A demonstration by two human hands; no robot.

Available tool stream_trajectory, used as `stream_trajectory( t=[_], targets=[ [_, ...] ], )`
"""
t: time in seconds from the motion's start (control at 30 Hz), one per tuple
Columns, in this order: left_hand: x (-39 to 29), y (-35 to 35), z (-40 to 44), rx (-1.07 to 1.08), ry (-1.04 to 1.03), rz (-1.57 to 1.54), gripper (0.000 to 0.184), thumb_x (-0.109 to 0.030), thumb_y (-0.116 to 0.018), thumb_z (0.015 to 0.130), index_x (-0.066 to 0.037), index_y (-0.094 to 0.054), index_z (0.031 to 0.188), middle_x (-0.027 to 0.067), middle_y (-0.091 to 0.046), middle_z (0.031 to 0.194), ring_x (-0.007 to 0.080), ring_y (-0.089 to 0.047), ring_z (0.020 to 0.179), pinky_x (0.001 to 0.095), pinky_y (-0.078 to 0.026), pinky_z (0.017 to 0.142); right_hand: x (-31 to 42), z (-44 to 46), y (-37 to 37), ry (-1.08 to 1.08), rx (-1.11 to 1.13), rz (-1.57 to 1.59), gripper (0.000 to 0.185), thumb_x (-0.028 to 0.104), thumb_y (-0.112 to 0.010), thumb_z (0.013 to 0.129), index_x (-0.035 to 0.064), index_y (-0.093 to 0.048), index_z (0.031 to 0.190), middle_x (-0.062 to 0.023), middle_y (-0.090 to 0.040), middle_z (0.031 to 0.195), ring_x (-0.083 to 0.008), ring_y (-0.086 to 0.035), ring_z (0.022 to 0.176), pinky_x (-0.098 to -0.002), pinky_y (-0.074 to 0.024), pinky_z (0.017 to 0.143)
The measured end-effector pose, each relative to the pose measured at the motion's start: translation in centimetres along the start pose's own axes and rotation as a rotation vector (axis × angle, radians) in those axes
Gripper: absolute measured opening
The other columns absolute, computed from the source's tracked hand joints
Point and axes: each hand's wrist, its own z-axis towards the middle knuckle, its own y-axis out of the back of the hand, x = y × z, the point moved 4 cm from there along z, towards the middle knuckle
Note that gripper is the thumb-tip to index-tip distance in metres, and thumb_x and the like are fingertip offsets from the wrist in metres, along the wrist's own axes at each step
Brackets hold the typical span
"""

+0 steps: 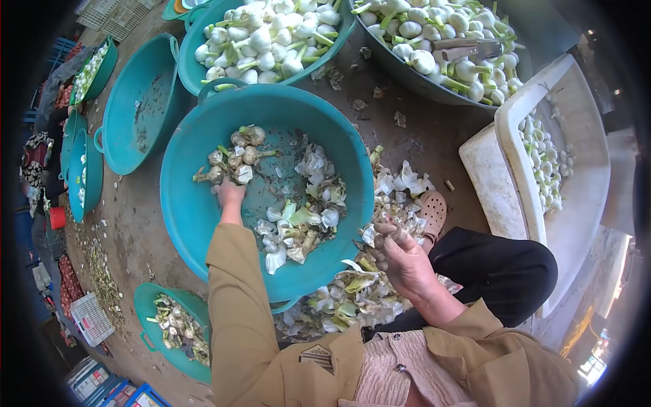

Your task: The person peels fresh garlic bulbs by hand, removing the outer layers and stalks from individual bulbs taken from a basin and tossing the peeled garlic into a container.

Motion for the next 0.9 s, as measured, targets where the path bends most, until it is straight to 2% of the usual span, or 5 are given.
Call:
stream_trajectory(
  t=[0.23,0.33,0.5,0.63,0.9],
  targets=[
    [-5.3,-0.7,-14.3,0.42,-0.008,-0.964,0.046,-0.014,-0.063,0.079,-0.009,-0.038,0.118,0.0097,-0.057,0.093,0.014,-0.058,0.061,0.0244,-0.047,0.047,-0.8,0.9,1.0,0.028,-0.049,-0.039,0.028,0.016,-0.059,0.088,0.0051,-0.056,0.114,0.0002,-0.056,0.086,-0.0082,-0.052,0.076,-0.0219,-0.0438,0.068],
    [-11.9,3.7,-25.6,0.459,-0.376,-1.411,0.072,-0.001,-0.064,0.079,-0.008,-0.02,0.136,0.0088,-0.051,0.107,0.0129,-0.053,0.088,0.0241,-0.049,0.071,-0.1,0.8,1.4,0.272,-0.005,-0.046,0.031,0.02,-0.06,0.088,0.0035,-0.057,0.114,-0.0004,-0.058,0.094,-0.0083,-0.053,0.083,-0.0241,-0.0421,0.081],
    [-16.8,10.7,-37.5,0.57,-0.676,-1.285,0.052,-0.036,-0.061,0.086,0.001,-0.043,0.118,0.0076,-0.052,0.105,0.0118,-0.051,0.093,0.0264,-0.044,0.079,2.7,-2.9,-0.7,0.51,0.028,-0.109,0.028,0.02,-0.059,0.089,0.0024,-0.058,0.111,-0.0025,-0.058,0.102,-0.0106,-0.054,0.092,-0.0256,-0.042,0.085],
    [-17.8,14.1,-41.7,0.019,-1.034,-0.87,0.062,-0.046,-0.058,0.084,0.004,-0.042,0.118,0.0193,-0.051,0.108,0.0283,-0.054,0.095,0.0375,-0.044,0.081,3.1,-6.1,-1.3,0.478,0.101,-0.164,0.024,0.019,-0.057,0.09,0.0035,-0.059,0.108,-0.0004,-0.058,0.096,-0.0081,-0.052,0.086,-0.0238,-0.0431,0.079],
    [-17.4,15.4,-47.6,0.007,-0.967,-1.186,0.065,-0.044,-0.049,0.089,0.005,-0.031,0.128,0.0154,-0.045,0.119,0.0228,-0.047,0.108,0.0339,-0.037,0.093,3.6,-8.2,0.2,0.417,0.082,0.36,0.021,0.02,-0.054,0.092,0.0063,-0.053,0.107,-0.0026,-0.056,0.088,-0.0117,-0.055,0.078,-0.0269,-0.0473,0.073]
  ],
)
